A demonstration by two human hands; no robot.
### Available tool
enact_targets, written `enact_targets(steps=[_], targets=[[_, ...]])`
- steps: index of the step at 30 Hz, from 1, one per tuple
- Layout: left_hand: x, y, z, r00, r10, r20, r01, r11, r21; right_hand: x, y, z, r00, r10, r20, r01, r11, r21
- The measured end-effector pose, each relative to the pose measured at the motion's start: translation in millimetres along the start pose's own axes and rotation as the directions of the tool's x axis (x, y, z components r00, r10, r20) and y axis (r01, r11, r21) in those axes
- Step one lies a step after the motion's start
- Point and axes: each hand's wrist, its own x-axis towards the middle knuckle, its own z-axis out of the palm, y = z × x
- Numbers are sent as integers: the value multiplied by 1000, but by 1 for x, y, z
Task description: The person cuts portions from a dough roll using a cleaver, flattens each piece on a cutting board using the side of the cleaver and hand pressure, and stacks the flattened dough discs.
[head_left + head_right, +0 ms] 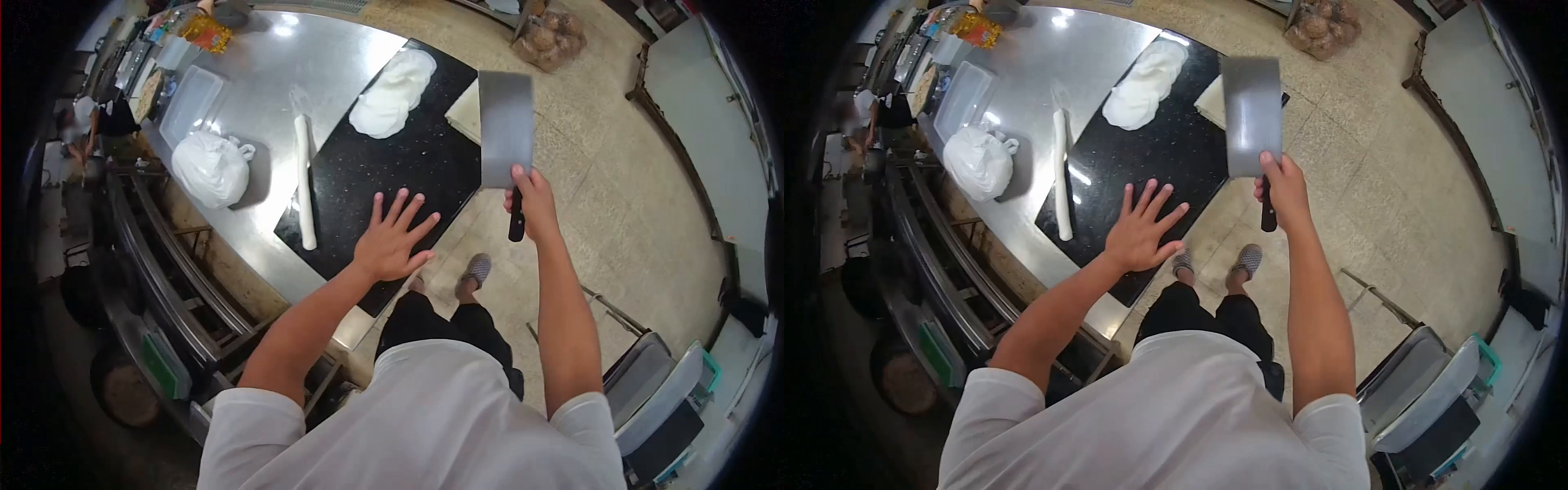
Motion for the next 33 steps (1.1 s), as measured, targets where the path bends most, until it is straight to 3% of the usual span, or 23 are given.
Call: enact_targets(steps=[1, 4, 5, 6, 7, 8, 9, 10, 11, 12, 14, 15, 17, 20, 23, 24, 25, 26, 27, 28, 30, 33], targets=[[2, -3, 3, 1000, 2, -30, -2, 1000, -21, 9, -1, 8, 974, 224, -26, -222, 972, 76], [5, -6, -2, 999, -21, -28, 19, 997, -72, -3, 2, 15, 967, 254, -28, -251, 963, 96], [6, -9, -4, 998, -46, -38, 37, 977, -212, -16, 8, 14, 972, 237, -6, -237, 972, 0], [5, -10, -3, 996, -78, -46, 57, 935, -349, -34, 18, 13, 980, 195, 39, -185, 967, -177], [4, -9, 1, 971, -165, -173, 67, 883, -464, -54, 27, 13, 983, 157, 98, -114, 932, -344], [1, -7, -2, 969, -178, -171, 79, 881, -466, -77, 35, 17, 955, 208, 212, -106, 905, -412], [-4, -4, -10, 985, -54, -161, -4, 942, -336, -107, 33, 27, 915, 230, 331, -81, 909, -409], [-9, 0, -14, 989, 73, -131, -99, 974, -204, -118, 77, 30, 868, 119, 483, 211, 792, -573], [-19, 1, 1, 980, 186, -76, -198, 958, -208, -134, 81, 40, 788, 172, 591, 251, 787, -564], [-28, 6, 6, 981, 185, -65, -195, 956, -219, -146, 95, 55, 768, 159, 620, 314, 751, -581], [-30, 3, 14, 979, 206, -3, -202, 958, -206, -139, 121, 64, 782, 87, 617, 383, 714, -586], [-25, -1, 11, 967, 243, -71, -252, 953, -170, -132, 119, 65, 784, 104, 612, 364, 722, -588], [-11, -10, 10, 968, 246, -57, -252, 953, -169, -102, 90, 66, 750, 285, 596, 255, 708, -659], [31, -32, 3, 960, 251, -120, -263, 960, -93, -69, 34, 67, 764, 339, 548, 139, 744, -654], [44, -35, 0, 969, 161, -186, -180, 980, -90, -79, 44, 70, 848, 232, 476, 191, 703, -685], [30, -27, -2, 971, 149, -185, -169, 980, -101, -97, 55, 66, 828, 237, 508, 229, 684, -693], [8, -17, -4, 950, 310, -40, -313, 943, -118, -123, 71, 61, 802, 240, 547, 274, 665, -694], [-7, -12, -4, 879, 466, 103, -448, 880, -159, -144, 93, 56, 776, 220, 591, 238, 766, -598], [-12, -10, 0, 881, 461, 105, -441, 882, -166, -167, 114, 62, 850, 170, 498, 206, 762, -614], [-12, -8, 7, 861, 502, 88, -485, 860, -162, -176, 100, 69, 851, 266, 454, 158, 693, -703], [-8, -6, 18, 828, 555, 80, -532, 822, -202, -167, 78, 79, 923, 197, 331, 148, 612, -777], [45, -43, 3, 848, 530, 9, -529, 846, -67, -120, 24, 89, 896, 319, 309, 103, 529, -843]])
